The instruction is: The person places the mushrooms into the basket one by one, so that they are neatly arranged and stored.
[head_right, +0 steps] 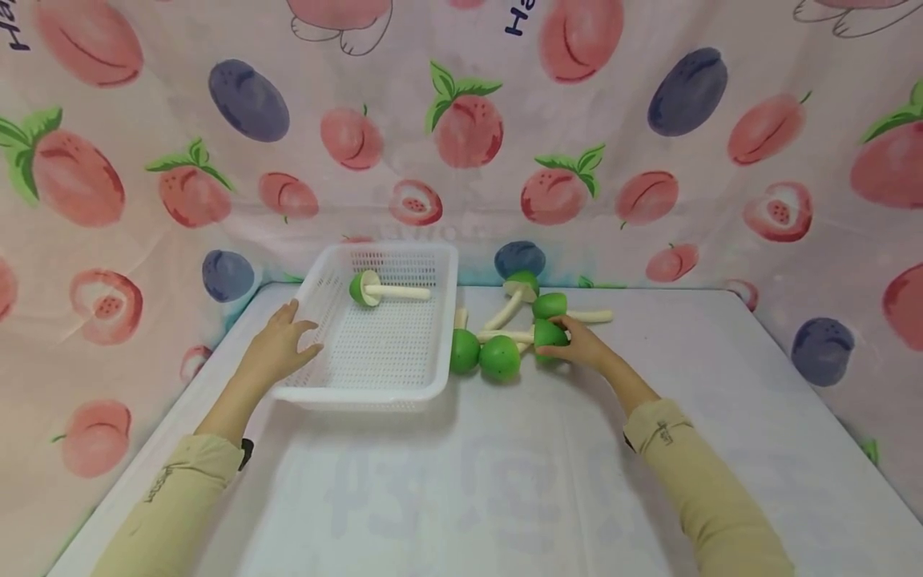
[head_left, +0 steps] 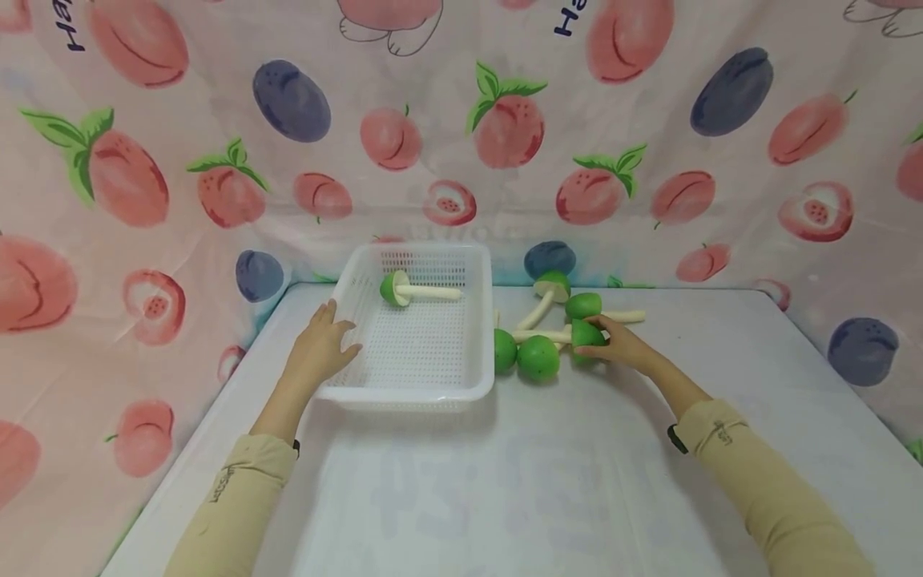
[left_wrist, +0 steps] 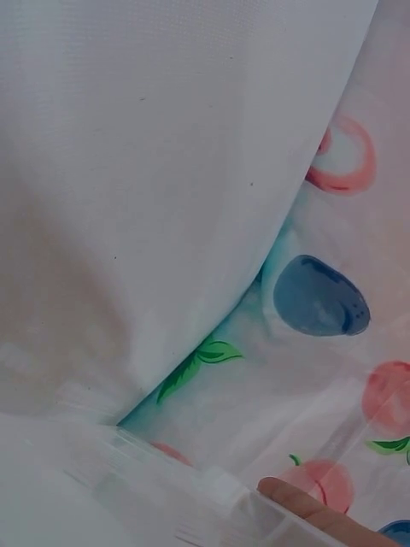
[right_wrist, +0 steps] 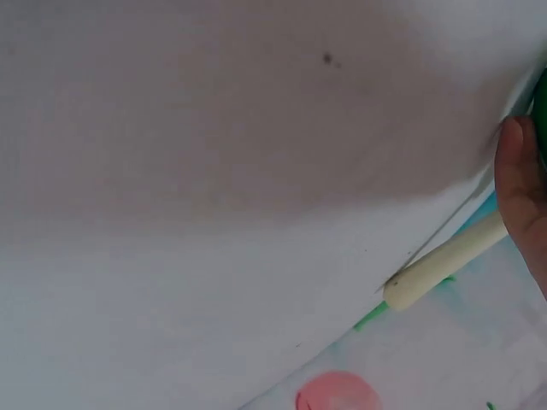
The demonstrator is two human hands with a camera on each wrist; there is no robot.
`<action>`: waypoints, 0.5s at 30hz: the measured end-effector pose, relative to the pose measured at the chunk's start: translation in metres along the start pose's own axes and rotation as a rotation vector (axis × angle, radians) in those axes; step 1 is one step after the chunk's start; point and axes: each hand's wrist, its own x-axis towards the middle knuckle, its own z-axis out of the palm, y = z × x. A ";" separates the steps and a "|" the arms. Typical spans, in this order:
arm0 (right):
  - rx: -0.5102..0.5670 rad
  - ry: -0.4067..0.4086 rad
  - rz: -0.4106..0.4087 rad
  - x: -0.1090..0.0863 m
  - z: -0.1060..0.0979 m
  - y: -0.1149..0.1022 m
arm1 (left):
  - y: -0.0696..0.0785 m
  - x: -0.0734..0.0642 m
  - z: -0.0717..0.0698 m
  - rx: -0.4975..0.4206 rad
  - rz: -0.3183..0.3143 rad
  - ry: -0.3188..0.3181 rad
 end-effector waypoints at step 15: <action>0.126 -0.032 0.126 -0.004 0.002 -0.016 | -0.001 -0.001 0.001 -0.007 -0.008 0.004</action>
